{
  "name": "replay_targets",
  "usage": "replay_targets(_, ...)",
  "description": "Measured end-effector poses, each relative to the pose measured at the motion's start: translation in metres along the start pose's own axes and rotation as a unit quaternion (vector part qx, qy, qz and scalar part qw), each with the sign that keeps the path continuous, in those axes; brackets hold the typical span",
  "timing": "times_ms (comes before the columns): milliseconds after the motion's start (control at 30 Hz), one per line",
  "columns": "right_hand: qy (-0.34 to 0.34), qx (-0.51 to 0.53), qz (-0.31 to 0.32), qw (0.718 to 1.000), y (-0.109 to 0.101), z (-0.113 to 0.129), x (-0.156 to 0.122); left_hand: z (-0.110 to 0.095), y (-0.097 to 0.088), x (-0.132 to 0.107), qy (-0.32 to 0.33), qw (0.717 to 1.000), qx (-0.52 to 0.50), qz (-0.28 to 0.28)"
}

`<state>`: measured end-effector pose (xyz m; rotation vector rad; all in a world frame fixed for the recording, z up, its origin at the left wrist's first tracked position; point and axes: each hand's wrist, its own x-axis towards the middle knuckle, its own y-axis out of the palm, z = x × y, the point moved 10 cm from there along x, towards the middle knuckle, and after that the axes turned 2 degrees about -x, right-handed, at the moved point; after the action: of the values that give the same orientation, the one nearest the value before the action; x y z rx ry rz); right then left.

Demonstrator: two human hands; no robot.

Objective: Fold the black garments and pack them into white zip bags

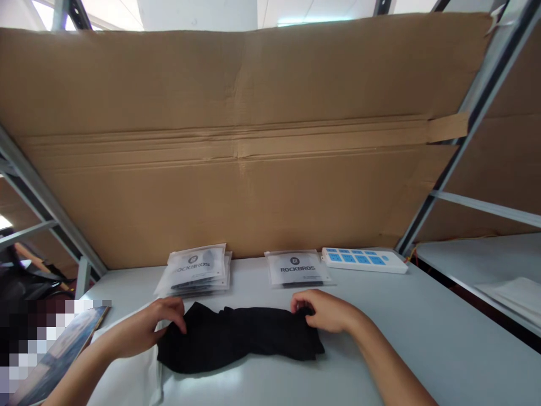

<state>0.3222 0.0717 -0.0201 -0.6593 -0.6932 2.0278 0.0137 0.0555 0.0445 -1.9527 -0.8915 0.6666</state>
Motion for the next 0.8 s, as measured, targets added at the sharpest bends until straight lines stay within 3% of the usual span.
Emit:
replay_targets(133,0.004,-0.027,-0.038,0.999,-0.010,-0.001,-0.001,0.010,0.001,-0.003,0.005,1.000,-0.020,-0.008)
replay_targets(300,-0.001,-0.057,-0.101,0.993,-0.027,0.010,-0.008,0.001,-0.016,-0.005,0.020,0.992,-0.049,-0.117)
replay_targets(533,0.011,-0.085,-0.049,0.995,-0.003,0.027,-0.018,-0.025,0.029,0.012,-0.009,0.999,0.027,-0.023)
replay_targets(667,0.015,-0.107,-0.058,0.992,0.000,0.027,-0.023,-0.034,0.033,0.013,-0.007,0.998,0.053,-0.018)
replay_targets(800,-0.008,-0.113,-0.094,0.989,-0.001,0.037,-0.039,-0.044,0.027,0.009,0.045,0.994,0.085,-0.055)
